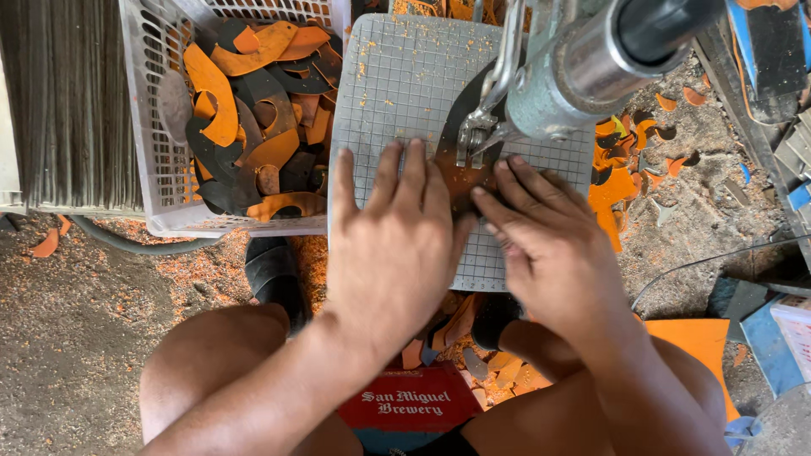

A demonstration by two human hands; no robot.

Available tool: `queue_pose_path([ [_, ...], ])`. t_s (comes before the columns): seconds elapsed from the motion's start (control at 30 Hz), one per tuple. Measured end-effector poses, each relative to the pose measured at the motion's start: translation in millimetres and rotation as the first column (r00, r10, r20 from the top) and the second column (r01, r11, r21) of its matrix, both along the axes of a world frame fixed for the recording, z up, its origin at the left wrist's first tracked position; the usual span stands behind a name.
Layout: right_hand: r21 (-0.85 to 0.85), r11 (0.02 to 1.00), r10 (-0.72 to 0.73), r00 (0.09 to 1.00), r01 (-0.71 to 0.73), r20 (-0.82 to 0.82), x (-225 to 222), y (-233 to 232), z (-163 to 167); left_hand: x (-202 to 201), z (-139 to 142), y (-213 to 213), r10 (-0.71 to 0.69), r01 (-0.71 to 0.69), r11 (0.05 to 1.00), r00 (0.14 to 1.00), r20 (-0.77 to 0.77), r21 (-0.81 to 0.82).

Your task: The person uses a vertical cutting machine to trim orange and black sole pieces. They feed each piece under the blade, guide it along the edge, and place the finished pieces into a nearby white basket.

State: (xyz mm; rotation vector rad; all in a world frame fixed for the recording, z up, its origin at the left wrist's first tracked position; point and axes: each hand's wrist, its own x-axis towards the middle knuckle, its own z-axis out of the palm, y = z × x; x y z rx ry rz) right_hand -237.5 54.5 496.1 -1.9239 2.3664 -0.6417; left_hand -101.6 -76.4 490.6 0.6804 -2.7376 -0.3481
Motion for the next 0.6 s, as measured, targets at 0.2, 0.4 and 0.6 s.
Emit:
queue_pose_path([
  [0.2,0.006,0.999,0.054,0.998,-0.054,0.034,-32,-4,-5,-7,-14,6,0.022,-0.021,0.995,1.000,0.015,-0.099],
  [0.4,-0.007,0.999,0.037,0.999,-0.037,0.024,-39,-8,-6,-13,-9,2,0.024,-0.023,0.994,1.000,0.006,-0.102],
  [0.6,-0.063,0.998,0.010,1.000,-0.010,-0.002,-31,-5,-11,-12,-14,0,0.003,0.004,0.992,0.999,0.053,-0.129],
])
